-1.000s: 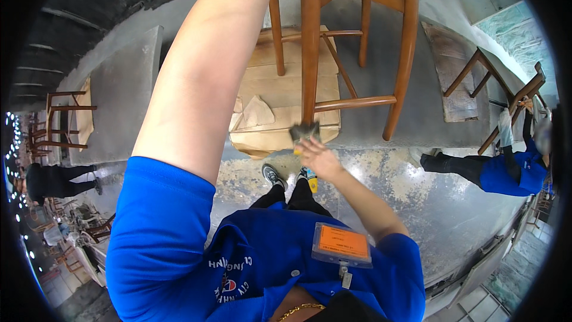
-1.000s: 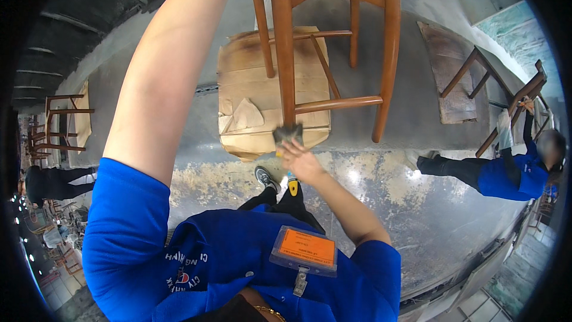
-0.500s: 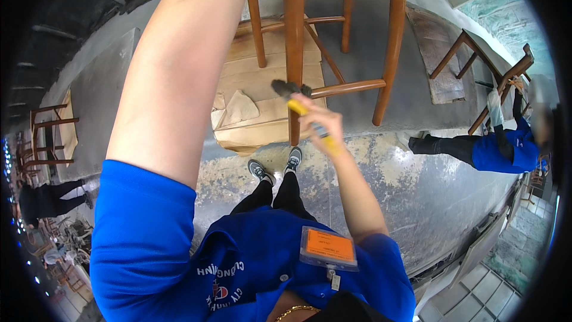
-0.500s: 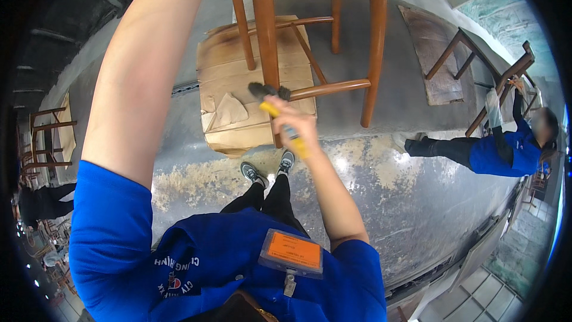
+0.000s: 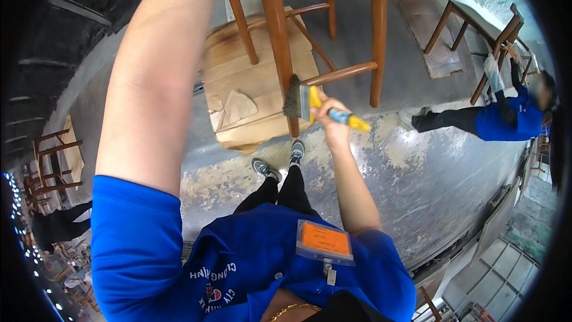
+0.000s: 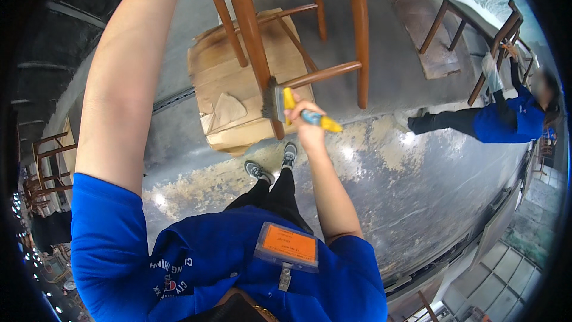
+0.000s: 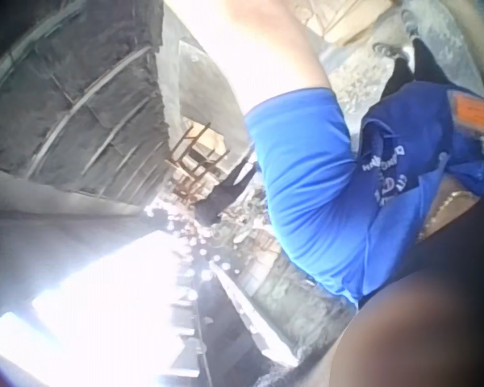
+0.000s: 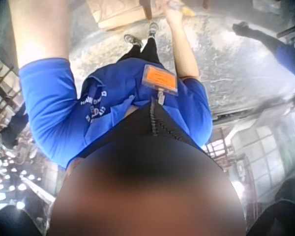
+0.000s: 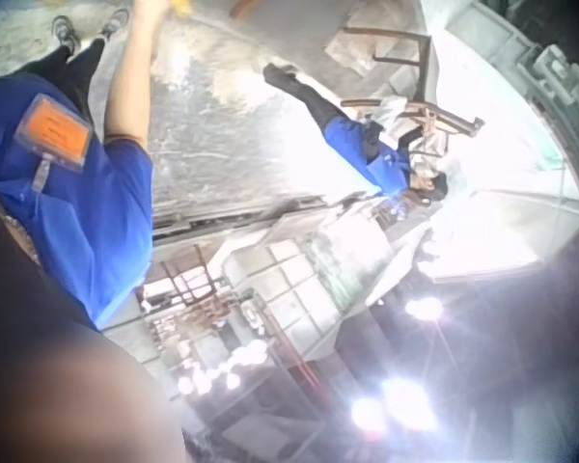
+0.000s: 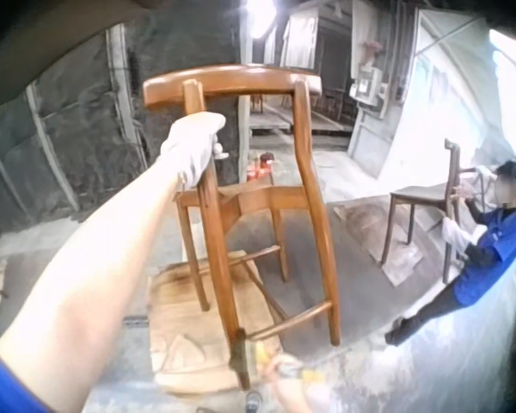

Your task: The person uses a hand brush to sweep dust and debris from a wooden chair. They brush the seat, backrest, legs, and underside, then flip the chair to continue brushing the frame and legs before setting it upright.

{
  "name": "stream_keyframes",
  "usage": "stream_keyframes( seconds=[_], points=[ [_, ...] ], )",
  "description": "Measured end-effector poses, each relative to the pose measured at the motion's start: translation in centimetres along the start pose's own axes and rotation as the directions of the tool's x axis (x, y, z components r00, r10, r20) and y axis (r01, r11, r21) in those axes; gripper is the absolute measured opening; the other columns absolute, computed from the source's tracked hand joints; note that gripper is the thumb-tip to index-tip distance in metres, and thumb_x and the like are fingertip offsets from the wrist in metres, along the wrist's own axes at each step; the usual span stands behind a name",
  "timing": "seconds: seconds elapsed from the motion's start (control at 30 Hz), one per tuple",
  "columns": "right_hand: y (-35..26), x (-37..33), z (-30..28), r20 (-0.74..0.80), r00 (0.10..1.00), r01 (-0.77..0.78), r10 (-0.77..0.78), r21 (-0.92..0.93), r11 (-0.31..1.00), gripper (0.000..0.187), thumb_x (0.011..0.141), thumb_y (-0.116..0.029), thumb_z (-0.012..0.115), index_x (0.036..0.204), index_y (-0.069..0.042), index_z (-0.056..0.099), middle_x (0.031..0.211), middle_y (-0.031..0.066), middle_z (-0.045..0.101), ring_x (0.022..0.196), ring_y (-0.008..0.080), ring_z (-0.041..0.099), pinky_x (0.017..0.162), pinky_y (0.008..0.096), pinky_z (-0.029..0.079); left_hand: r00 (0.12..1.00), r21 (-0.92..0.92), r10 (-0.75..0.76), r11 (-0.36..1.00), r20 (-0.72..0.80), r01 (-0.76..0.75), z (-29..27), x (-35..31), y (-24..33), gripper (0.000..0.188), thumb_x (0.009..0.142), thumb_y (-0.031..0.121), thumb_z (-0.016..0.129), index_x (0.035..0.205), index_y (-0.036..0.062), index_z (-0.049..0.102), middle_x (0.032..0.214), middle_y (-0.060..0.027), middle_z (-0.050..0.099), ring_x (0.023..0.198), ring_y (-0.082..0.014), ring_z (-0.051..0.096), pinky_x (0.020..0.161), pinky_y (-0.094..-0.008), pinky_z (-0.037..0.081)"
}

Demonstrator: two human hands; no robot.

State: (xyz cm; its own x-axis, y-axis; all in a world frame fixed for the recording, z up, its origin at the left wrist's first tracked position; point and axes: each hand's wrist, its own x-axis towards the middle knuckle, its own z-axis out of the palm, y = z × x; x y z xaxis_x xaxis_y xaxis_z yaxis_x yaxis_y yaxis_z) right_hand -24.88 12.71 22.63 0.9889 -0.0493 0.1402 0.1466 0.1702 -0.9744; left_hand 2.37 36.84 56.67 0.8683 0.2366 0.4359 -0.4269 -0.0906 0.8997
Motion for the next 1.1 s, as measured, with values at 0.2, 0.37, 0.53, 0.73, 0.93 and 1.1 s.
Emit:
stream_keyframes(
  seconds=[0.2,0.37,0.53,0.73,0.93,1.1],
  points=[
    [13.0,-9.3,-3.9,-0.249,0.591,-0.285,0.767,0.825,0.488,0.032,0.086,0.013,0.065,0.09,-0.018,0.057,0.101,0.0035,0.065,0.112,0.0222,0.064,0.084,0.0352,0.055,1.0,-0.058,-0.016,0.998,-0.023,0.015,1.0,0.4,-1.3,0.026,0.095,0.024,0.069,0.105,-0.0003,0.069,0.082,-0.0095,0.062,0.068,-0.0211,0.061,0.068,-0.0387,0.063],
    [15.7,-11.8,-3.9,-0.513,0.456,-0.406,0.727,0.607,0.683,0.029,0.09,0.003,0.072,0.095,-0.021,0.056,0.096,0.0005,0.065,0.087,0.0162,0.069,0.058,0.0294,0.048,1.0,-0.061,0.006,0.998,-0.009,-0.007,1.1,0.8,-1.8,0.023,0.095,0.023,0.069,0.103,0.0019,0.068,0.08,-0.0079,0.059,0.066,-0.0196,0.059,0.068,-0.0394,0.064],
    [12.2,-7.3,-1.5,-0.239,0.808,-0.139,0.539,0.811,0.568,0.036,0.09,0.007,0.069,0.085,-0.022,0.05,0.083,-0.0037,0.057,0.077,0.0147,0.059,0.063,0.0293,0.043,1.0,-0.089,-0.004,0.996,0.021,0.006,1.1,0.9,-2.2,0.018,0.095,0.022,0.07,0.098,0.006,0.065,0.078,-0.0054,0.056,0.064,-0.0178,0.056,0.069,-0.0392,0.064],
    [11.8,-7.8,-4.5,-0.664,0.423,-0.501,0.617,0.396,0.77,0.032,0.087,0.009,0.068,0.087,-0.018,0.051,0.088,0.0005,0.059,0.092,0.0201,0.065,0.065,0.0341,0.048,0.999,-0.183,-0.001,0.983,0.04,0.008,1.6,1.3,-2.8,0.017,0.094,0.024,0.073,0.095,0.0088,0.065,0.075,-0.0042,0.053,0.064,-0.0179,0.055,0.067,-0.0402,0.062],
    [8.3,2.4,-15.4,-0.641,0.757,0.341,0.131,0.557,0.757,0.024,0.093,0.004,0.066,0.093,-0.014,0.05,0.114,0.0081,0.065,0.11,0.024,0.063,0.076,0.0418,0.056,0.997,-0.057,-0.055,0.997,0.058,0.058,1.6,3.3,-3.8,0.032,0.1,0.019,0.065,0.125,-0.0013,0.07,0.087,-0.0055,0.06,0.078,-0.0161,0.059,0.08,-0.0293,0.053],
    [6.9,5.7,-19.0,-0.885,0.142,0.172,0.443,0.463,0.87,0.02,0.093,0.006,0.061,0.088,-0.012,0.052,0.125,0.0117,0.066,0.096,0.0239,0.065,0.07,0.0387,0.055,0.997,-0.067,-0.067,0.995,0.045,0.07,1.7,4.0,-4.1,0.028,0.097,0.016,0.07,0.114,-0.0056,0.069,0.078,-0.0059,0.055,0.069,-0.0179,0.056,0.071,-0.032,0.052]
  ],
)
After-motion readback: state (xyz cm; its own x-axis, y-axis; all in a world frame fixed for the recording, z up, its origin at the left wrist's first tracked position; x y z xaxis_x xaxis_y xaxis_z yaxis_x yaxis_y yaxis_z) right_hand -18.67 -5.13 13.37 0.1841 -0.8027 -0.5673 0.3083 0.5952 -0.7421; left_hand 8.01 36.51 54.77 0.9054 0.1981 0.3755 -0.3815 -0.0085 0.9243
